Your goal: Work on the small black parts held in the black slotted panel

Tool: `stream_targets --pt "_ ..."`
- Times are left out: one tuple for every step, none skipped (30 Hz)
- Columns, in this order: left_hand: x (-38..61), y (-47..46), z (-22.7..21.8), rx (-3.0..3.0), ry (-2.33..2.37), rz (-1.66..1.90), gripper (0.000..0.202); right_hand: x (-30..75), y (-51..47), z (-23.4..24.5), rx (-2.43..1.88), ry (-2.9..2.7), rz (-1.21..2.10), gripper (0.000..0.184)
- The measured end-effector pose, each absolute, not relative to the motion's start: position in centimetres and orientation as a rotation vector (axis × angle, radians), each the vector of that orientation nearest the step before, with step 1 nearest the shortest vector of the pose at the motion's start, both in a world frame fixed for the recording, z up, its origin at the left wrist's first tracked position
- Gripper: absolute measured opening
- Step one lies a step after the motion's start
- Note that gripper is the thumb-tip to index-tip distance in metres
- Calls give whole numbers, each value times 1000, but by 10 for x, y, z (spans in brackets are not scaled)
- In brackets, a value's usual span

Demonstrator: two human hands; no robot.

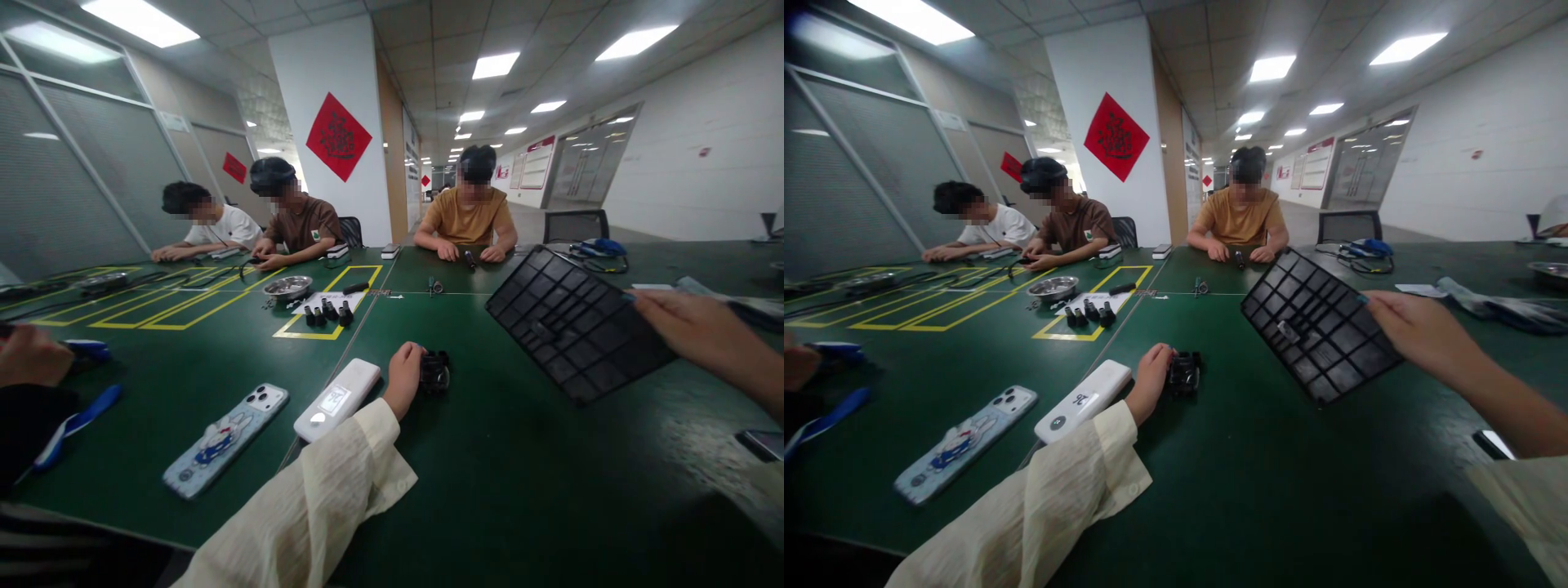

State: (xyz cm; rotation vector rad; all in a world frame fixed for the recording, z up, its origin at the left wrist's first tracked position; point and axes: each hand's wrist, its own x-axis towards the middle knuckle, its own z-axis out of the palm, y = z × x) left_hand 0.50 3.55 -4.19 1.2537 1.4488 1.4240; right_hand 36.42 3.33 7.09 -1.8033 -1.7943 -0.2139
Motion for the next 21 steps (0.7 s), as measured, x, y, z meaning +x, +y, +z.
stream_targets --pt "5 36 -42 1255 1440 1422 20 353 28 69 -1750 -1861 -222 30" --pt "5 36 -43 1260 1432 1419 20 344 24 66 -1689 -1924 -258 34" --pt "4 36 -43 1266 1425 1417 20 337 20 62 -1614 -2004 -324 36" --pt "4 37 -44 1272 1421 1416 20 331 16 57 -1515 -2088 -417 39" --pt "4 37 -44 1273 1421 1419 20 327 13 52 -1391 -2182 -516 40" --pt "4 38 -45 1274 1421 1424 20 324 10 47 -1240 -2278 -610 40" --pt "4 38 -45 1275 1422 1430 20 322 7 42 -1076 -2365 -686 39" --pt "4 38 -45 1277 1424 1437 20 319 4 37 -913 -2437 -743 37" --pt "4 38 -45 1280 1427 1444 20 318 1 33 -773 -2486 -780 35" --pt "4 38 -45 1282 1433 1448 20 316 -4 29 -670 -2511 -802 32" --pt "4 38 -45 1283 1441 1450 20 314 -8 24 -607 -2513 -813 31" --pt "4 38 -45 1286 1446 1453 20 312 -13 20 -571 -2505 -816 32" --pt "4 38 -45 1287 1447 1457 20 311 -18 15 -544 -2498 -813 35" --pt "4 38 -45 1285 1445 1466 19 311 -22 10 -514 -2495 -803 39" --pt "4 38 -45 1278 1442 1478 19 311 -26 5 -480 -2503 -788 42" --pt "4 39 -46 1268 1440 1493 19 312 -29 0 -438 -2524 -772 45" --pt "4 39 -46 1255 1441 1509 18 313 -32 -5 -399 -2548 -755 47" --pt "4 40 -47 1240 1443 1523 17 315 -34 -10 -373 -2570 -741 48" --pt "4 41 -47 1226 1446 1533 17 317 -35 -14 -361 -2584 -734 48" --pt "3 41 -48 1216 1444 1540 16 318 -36 -18 -359 -2593 -733 48" --pt "3 42 -48 1208 1439 1544 16 319 -37 -21 -365 -2596 -743 47"
